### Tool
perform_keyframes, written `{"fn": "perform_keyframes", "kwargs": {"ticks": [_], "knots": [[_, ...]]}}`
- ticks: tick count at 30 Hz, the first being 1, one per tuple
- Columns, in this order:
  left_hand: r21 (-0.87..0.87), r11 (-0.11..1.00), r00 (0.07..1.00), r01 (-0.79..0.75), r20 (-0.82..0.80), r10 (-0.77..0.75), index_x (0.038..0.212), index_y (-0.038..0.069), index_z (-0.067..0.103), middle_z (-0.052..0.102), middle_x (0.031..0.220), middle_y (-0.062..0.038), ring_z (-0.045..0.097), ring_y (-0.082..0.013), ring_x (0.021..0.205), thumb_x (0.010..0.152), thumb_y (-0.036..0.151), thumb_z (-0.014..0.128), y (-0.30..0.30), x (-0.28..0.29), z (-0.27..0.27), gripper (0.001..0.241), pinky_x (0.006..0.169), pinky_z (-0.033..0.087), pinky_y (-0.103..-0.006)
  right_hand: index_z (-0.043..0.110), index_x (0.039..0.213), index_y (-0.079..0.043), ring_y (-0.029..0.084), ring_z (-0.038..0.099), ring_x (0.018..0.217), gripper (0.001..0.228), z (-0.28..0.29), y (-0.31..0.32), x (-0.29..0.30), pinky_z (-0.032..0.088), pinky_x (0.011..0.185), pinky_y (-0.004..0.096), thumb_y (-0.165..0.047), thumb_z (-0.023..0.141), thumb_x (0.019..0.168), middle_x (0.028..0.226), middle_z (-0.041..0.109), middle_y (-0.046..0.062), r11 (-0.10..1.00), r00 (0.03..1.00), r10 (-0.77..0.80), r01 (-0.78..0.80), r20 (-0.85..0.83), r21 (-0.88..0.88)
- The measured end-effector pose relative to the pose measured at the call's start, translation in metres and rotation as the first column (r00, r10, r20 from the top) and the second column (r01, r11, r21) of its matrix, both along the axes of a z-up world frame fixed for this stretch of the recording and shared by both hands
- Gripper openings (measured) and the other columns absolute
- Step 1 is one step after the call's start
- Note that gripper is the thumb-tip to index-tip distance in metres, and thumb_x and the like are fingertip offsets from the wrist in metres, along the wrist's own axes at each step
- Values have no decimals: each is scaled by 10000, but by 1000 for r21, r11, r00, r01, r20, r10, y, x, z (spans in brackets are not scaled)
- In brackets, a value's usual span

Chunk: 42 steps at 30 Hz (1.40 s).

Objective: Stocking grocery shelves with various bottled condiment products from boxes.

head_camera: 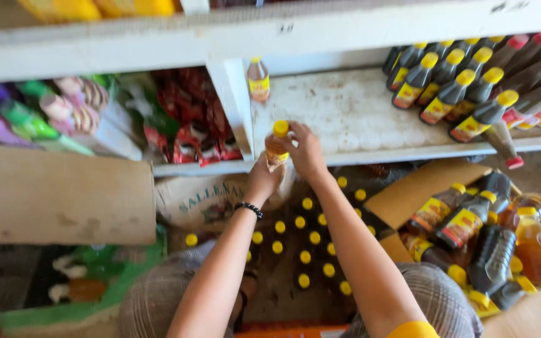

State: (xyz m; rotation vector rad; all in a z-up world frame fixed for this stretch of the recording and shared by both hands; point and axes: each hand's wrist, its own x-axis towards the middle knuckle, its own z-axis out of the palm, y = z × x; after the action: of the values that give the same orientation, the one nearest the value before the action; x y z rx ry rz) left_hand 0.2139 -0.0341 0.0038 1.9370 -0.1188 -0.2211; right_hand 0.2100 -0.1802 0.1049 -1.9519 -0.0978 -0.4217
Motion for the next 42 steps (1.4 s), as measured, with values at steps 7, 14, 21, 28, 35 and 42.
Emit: {"fn": "perform_keyframes", "kwargs": {"ticks": [7,14,21,28,35,42], "knots": [[-433,884,888,-177,-458,-47,1521,234,422,448,1586,38,402,-216,1452,933,164,514,-6,28,38,599,1111,344,-596,669,1264,-29,304,720,968,469,-21,17,52,569,841,392,-196,789,842,1130,694,165,998,999,-49,49,-5,-36],[-465,832,858,-303,-512,26,1565,281,327,377,1611,45,397,-170,1429,939,97,489,-3,32,21,672,1156,313,-553,661,1278,-30,316,720,1003,435,-47,34,67,573,847,394,-203,749,889,1194,685,174,999,999,-24,23,-21,-26],[-588,594,771,-549,-631,88,1514,196,390,449,1540,-25,460,-185,1385,1063,444,418,-5,64,-39,515,1155,327,-505,564,1388,7,345,677,1105,645,-80,28,80,545,919,408,-252,775,836,1267,656,240,998,993,-20,27,-115,58],[-542,578,742,-610,-647,176,1319,150,603,680,1278,-82,624,-205,1096,1038,498,408,-8,82,-47,488,826,447,-389,616,1321,-6,317,752,1047,700,-117,43,71,576,923,395,-436,803,801,1115,774,220,983,871,-154,182,-466,15],[-666,467,798,-581,-580,166,1222,120,622,667,1139,-45,625,-193,1042,1079,373,409,-1,126,-70,360,904,497,-347,562,1390,-34,341,737,1050,544,-138,57,101,576,877,420,-243,666,899,1152,740,222,947,925,-93,196,-367,255],[-688,501,831,-525,-543,124,1264,90,618,656,1213,-58,614,-229,1114,1072,366,395,1,151,-58,404,969,488,-357,494,1436,-36,429,637,1143,524,-143,64,124,500,948,486,-180,574,939,1227,678,244,950,941,-88,178,-325,257]]}}
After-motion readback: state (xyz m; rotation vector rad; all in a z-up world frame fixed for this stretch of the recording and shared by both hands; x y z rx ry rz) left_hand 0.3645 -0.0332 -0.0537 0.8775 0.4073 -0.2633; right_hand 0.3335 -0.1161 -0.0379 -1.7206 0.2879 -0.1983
